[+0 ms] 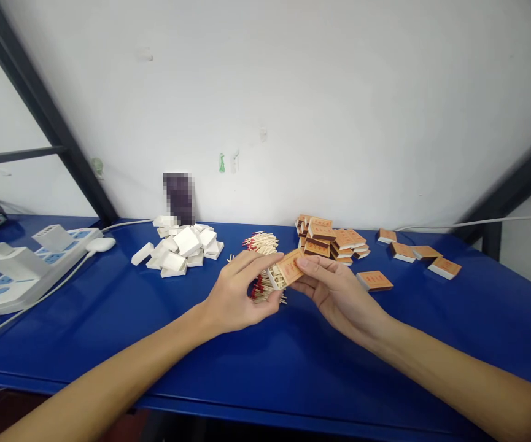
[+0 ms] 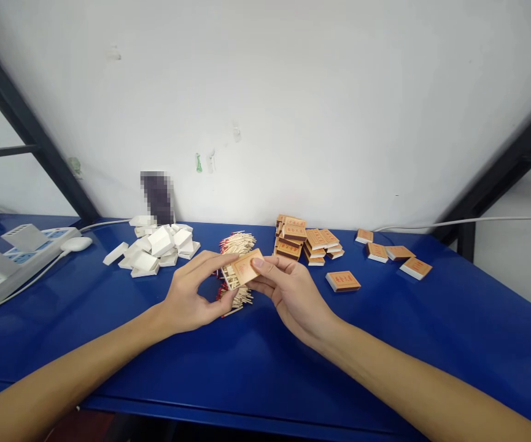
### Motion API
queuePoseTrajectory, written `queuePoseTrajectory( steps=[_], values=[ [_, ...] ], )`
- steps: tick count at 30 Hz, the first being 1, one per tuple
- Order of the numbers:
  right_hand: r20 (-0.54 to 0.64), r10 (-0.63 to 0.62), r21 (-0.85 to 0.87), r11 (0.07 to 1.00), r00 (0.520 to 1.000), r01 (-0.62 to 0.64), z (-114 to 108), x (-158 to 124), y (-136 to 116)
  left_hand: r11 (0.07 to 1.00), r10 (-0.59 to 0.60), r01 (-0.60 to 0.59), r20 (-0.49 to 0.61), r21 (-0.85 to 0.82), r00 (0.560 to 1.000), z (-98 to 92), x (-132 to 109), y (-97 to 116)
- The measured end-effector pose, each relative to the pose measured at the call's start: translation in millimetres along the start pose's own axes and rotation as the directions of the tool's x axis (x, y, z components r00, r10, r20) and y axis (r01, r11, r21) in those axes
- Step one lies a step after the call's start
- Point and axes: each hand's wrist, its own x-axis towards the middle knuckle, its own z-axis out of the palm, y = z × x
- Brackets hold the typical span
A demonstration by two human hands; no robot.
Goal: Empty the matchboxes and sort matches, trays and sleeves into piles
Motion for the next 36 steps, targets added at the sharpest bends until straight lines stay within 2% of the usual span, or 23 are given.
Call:
queuePoseTrajectory(
  steps=[8, 11, 12, 14, 16, 18, 24, 25, 27, 30, 32, 36],
  values=[
    [0.048, -0.046, -0.047, 0.998, 0.998, 0.049, 0, 6, 1, 0.998, -0.069, 0.069, 0.019, 0.010, 0.997, -5.1, 2, -9],
    [0.065, -0.112, -0.218, 0.968, 0.992, 0.123, 5, 8, -5, 0.997, -0.058, 0.061, 0.079, -0.038, 0.995, -9.3, 5, -8],
    [0.083, -0.153, -0.328, 0.929, 0.985, 0.172, 6, 8, -9, 0.996, -0.069, 0.074, 0.091, -0.058, 0.993, -10.7, 6, -8],
    [0.144, -0.249, -0.546, 0.787, 0.958, 0.287, 8, 8, -17, 0.988, -0.113, 0.123, 0.104, -0.098, 0.988, -13.2, 7, -8],
    [0.213, -0.307, -0.661, 0.654, 0.928, 0.368, 11, 7, -25, 0.974, -0.173, 0.185, 0.104, -0.131, 0.979, -14.6, 8, -11],
    [0.252, -0.325, -0.684, 0.606, 0.911, 0.406, 12, 5, -29, 0.957, -0.217, 0.234, 0.114, -0.170, 0.970, -15.2, 8, -14],
    [0.215, -0.360, -0.655, 0.636, 0.908, 0.408, 5, 5, -24, 0.892, -0.289, 0.333, 0.181, -0.306, 0.940, -17.8, 10, -16],
    [0.210, -0.383, -0.682, 0.602, 0.900, 0.416, 2, 5, -22, 0.893, -0.286, 0.338, 0.205, -0.298, 0.936, -18.7, 11, -15],
    [0.244, -0.434, -0.759, 0.471, 0.867, 0.450, -6, 2, -16, 0.909, -0.255, 0.329, 0.283, -0.255, 0.924, -20.6, 12, -11],
    [0.393, -0.492, -0.786, 0.258, 0.777, 0.561, -17, -5, -4, 0.933, -0.207, 0.309, 0.428, -0.184, 0.880, -23.6, 12, -7],
    [0.450, -0.499, -0.769, 0.206, 0.741, 0.605, -23, -9, 4, 0.930, -0.197, 0.322, 0.495, -0.179, 0.846, -26.0, 11, -7],
    [0.452, -0.457, -0.790, 0.193, 0.766, 0.582, -32, -10, 16, 0.918, -0.190, 0.346, 0.547, -0.196, 0.815, -30.9, 11, -10]
  ],
)
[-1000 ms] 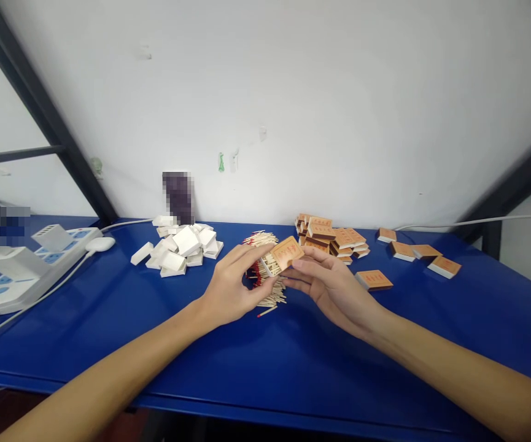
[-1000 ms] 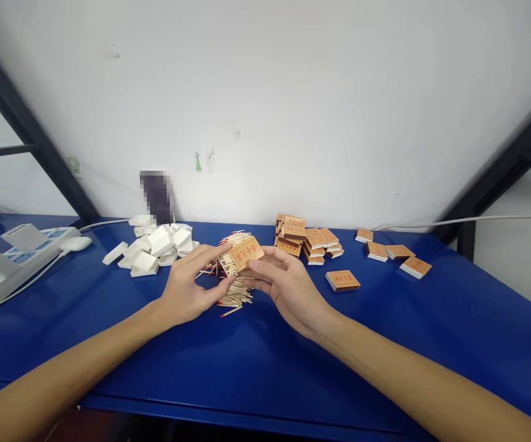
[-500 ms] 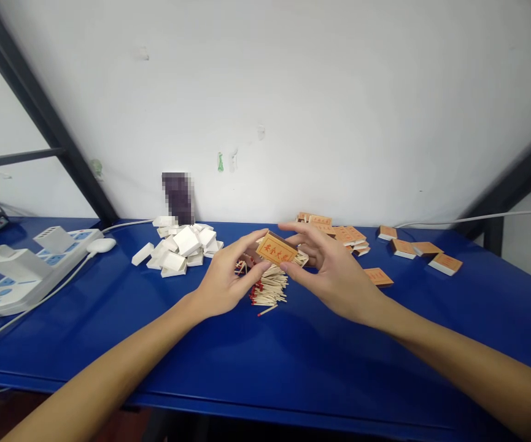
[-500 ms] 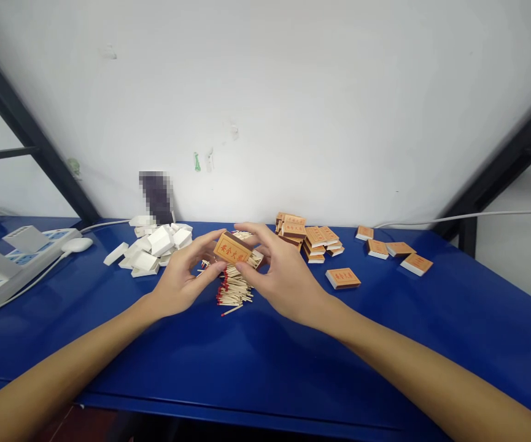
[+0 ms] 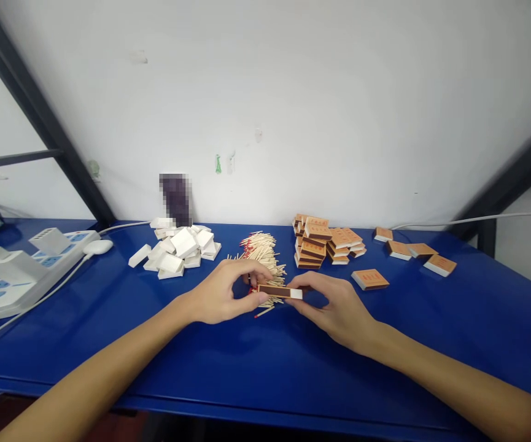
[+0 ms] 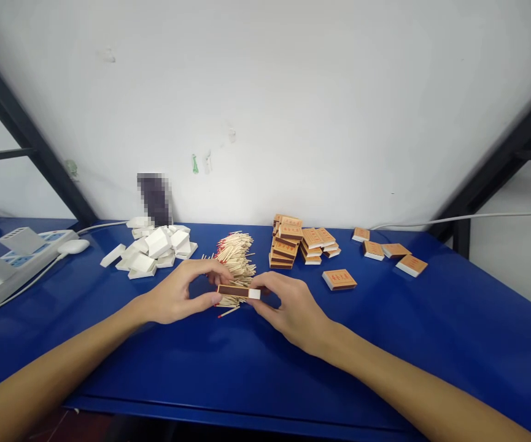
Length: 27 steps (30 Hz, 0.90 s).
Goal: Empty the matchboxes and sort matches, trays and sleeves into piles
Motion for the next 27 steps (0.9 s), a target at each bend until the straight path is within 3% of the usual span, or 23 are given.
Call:
queuePoseTrajectory(
  steps=[5, 8, 13, 18, 27],
  values=[
    [-0.053, -0.181, 0.011, 0.983, 0.982, 0.182, 5, -4, 8, 0.996, 0.019, -0.030, 0.128, 0.084, 0.992, -1.8, -1, 2],
    [-0.047, -0.248, 0.009, 0.969, 0.968, 0.248, 2, -8, 8, 0.990, 0.056, -0.073, 0.137, 0.120, 0.989, -1.0, -3, 5],
    [0.105, -0.146, 0.065, 0.988, 0.984, 0.139, -5, -9, 5, 0.969, 0.153, -0.167, 0.090, 0.182, 0.984, -2.6, -3, 5],
    [0.124, -0.085, 0.095, 0.993, 0.989, 0.074, -5, -9, 6, 0.949, 0.172, -0.189, 0.088, 0.252, 0.981, -2.2, -2, 1],
    [0.203, -0.007, 0.103, 0.995, 0.979, -0.014, 0, -14, 6, 0.888, 0.139, -0.220, 0.222, 0.404, 0.965, -10.1, -9, 11]
  ],
)
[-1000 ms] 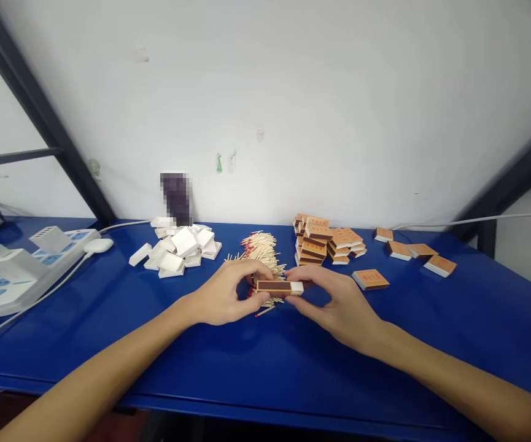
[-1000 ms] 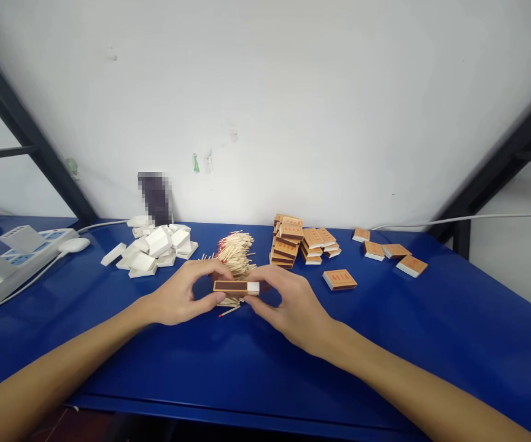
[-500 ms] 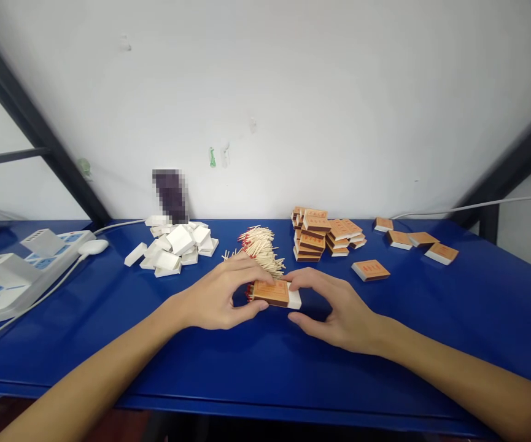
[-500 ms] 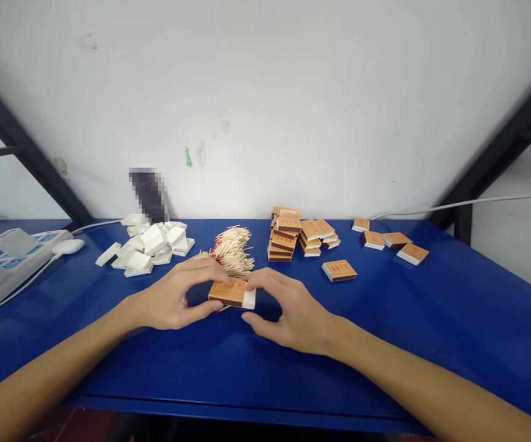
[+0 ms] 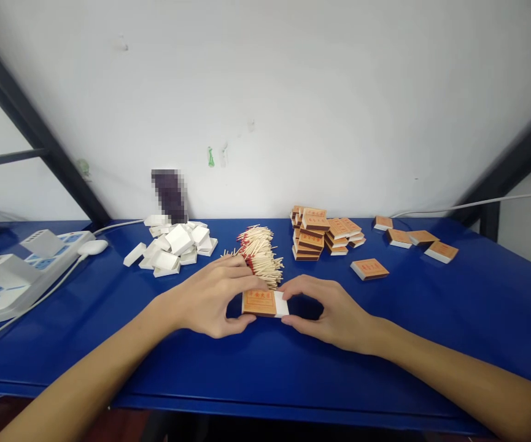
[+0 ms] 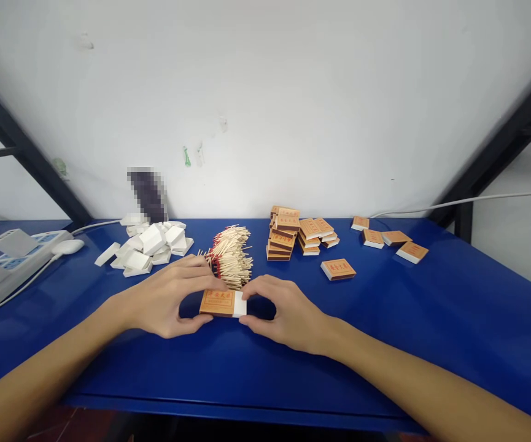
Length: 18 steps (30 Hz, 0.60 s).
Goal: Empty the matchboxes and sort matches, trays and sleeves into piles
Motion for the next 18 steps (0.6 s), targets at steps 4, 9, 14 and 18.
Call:
queuePoseTrajectory(
  steps=[4, 9, 14, 18],
  values=[
    [0.030, -0.016, -0.030, 0.999, 0.999, 0.017, 4, 1, -1, 0.994, -0.102, 0.094, 0.148, 0.057, 0.984, -7.2, -6, 3],
    [0.016, -0.010, -0.065, 0.998, 1.000, 0.011, 5, -1, 0, 0.986, -0.163, 0.151, 0.213, 0.069, 0.963, -12.4, -10, 2],
    [-0.001, -0.021, -0.082, 0.996, 1.000, 0.021, 4, -2, 1, 0.982, -0.178, 0.163, 0.179, 0.093, 0.968, -19.6, -13, -2],
    [-0.021, -0.041, -0.078, 0.996, 0.999, 0.039, 4, -1, -1, 0.980, -0.190, 0.181, 0.128, 0.080, 0.973, -26.0, -15, -6]
  ],
)
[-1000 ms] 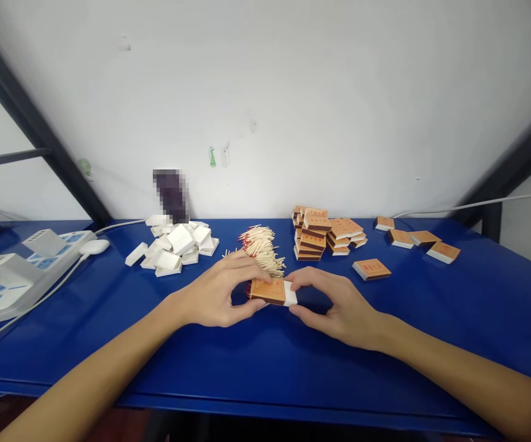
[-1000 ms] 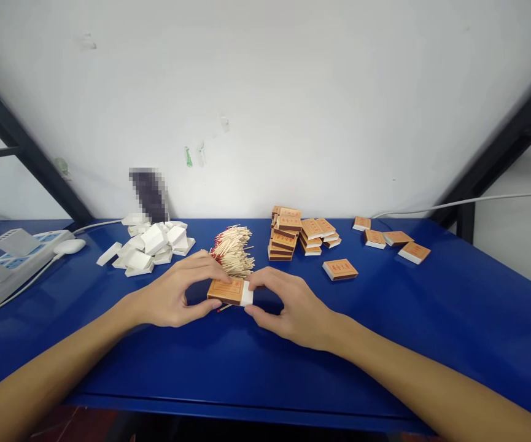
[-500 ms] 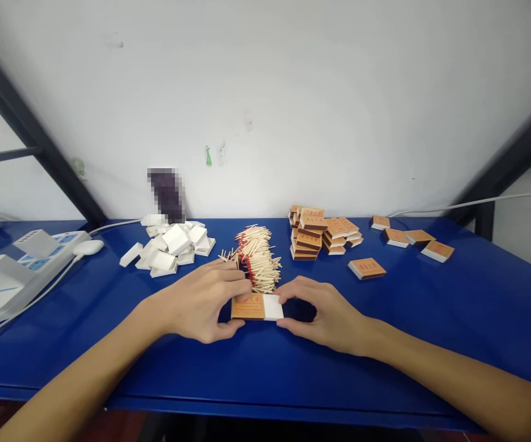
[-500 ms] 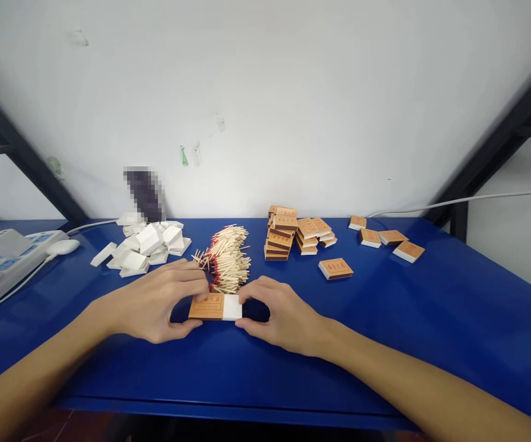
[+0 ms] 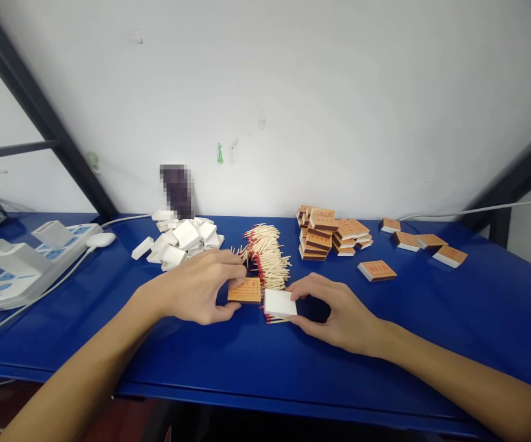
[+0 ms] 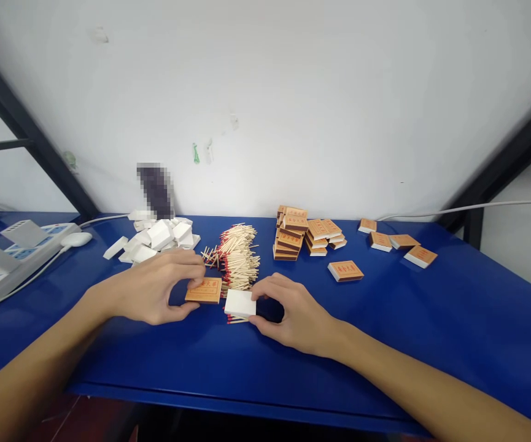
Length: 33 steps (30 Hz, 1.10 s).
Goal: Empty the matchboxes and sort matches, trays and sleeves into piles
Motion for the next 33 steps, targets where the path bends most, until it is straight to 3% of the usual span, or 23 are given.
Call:
queuePoseTrajectory(
  steps=[7, 10, 14, 17, 21, 25, 33],
  values=[
    [-0.054, -0.024, 0.042, 0.999, 0.998, 0.026, -1, -1, 1, 0.997, 0.011, -0.001, -0.149, 0.073, 0.989, -0.3, 1, -8],
    [-0.053, -0.092, 0.043, 0.995, 0.994, 0.095, -4, -3, 0, 0.993, 0.032, -0.010, -0.180, 0.119, 0.983, 3.2, 3, -12],
    [0.029, -0.272, 0.017, 0.962, 0.962, 0.272, -8, -7, -14, 0.988, 0.050, -0.014, -0.229, 0.155, 0.972, 5.6, 3, -15],
    [0.147, -0.340, 0.022, 0.940, 0.929, 0.340, -8, -12, -29, 0.987, 0.053, -0.013, -0.249, 0.161, 0.967, 6.8, 3, -15],
    [0.260, -0.337, -0.044, 0.932, 0.905, 0.360, -5, -15, -37, 0.986, 0.049, -0.008, -0.245, 0.164, 0.968, 9.1, 4, -15],
    [0.203, -0.316, -0.135, 0.928, 0.927, 0.346, -1, -11, -25, 0.985, 0.046, -0.005, -0.232, 0.174, 0.972, 10.3, 5, -15],
    [0.149, -0.267, -0.135, 0.948, 0.952, 0.287, 6, 7, -8, 0.985, 0.023, 0.015, -0.220, 0.171, 0.975, 13.0, 5, -20]
  ],
)
